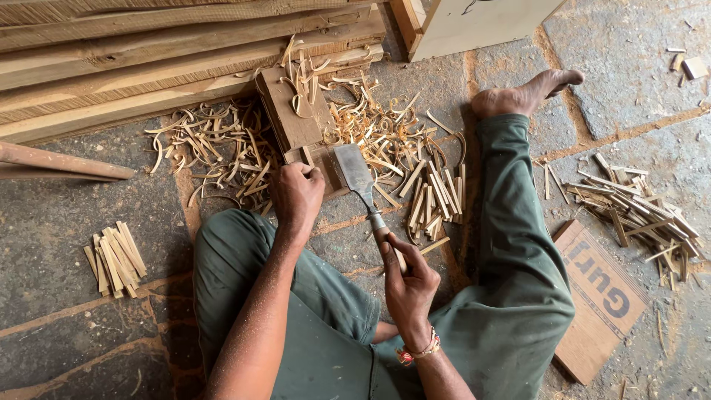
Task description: The person sits on the floor and uses a chisel to carve small wooden sticks held against a wooden block. They repeatedly strike the chisel with their hand to shave off wood, creating shavings that accumulate on the floor.
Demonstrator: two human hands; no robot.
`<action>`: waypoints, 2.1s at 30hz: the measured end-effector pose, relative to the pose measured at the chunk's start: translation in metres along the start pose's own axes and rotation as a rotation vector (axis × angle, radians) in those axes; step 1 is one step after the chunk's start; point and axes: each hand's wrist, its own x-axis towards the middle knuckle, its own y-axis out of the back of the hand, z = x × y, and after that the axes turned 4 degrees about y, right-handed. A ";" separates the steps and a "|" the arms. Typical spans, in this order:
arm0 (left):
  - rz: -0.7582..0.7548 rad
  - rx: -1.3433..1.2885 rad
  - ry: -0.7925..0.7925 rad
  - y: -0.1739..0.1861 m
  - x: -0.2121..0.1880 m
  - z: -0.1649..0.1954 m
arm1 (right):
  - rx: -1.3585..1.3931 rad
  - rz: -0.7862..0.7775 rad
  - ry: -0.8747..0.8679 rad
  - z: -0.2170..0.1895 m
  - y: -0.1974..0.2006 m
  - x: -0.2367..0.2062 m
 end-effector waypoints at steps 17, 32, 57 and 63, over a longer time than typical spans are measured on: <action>-0.123 -0.300 -1.167 -0.010 -0.060 0.006 | -0.198 -0.091 0.300 -0.042 0.038 -0.043; -0.208 -0.354 -1.091 -0.017 -0.070 -0.008 | -0.273 -0.147 0.094 -0.047 0.031 -0.057; -0.415 0.239 -1.113 -0.041 0.018 -0.011 | -0.297 -0.227 0.212 -0.016 -0.034 -0.016; -0.350 0.251 -1.119 -0.063 0.047 -0.026 | -0.242 -0.194 0.221 -0.008 -0.052 0.002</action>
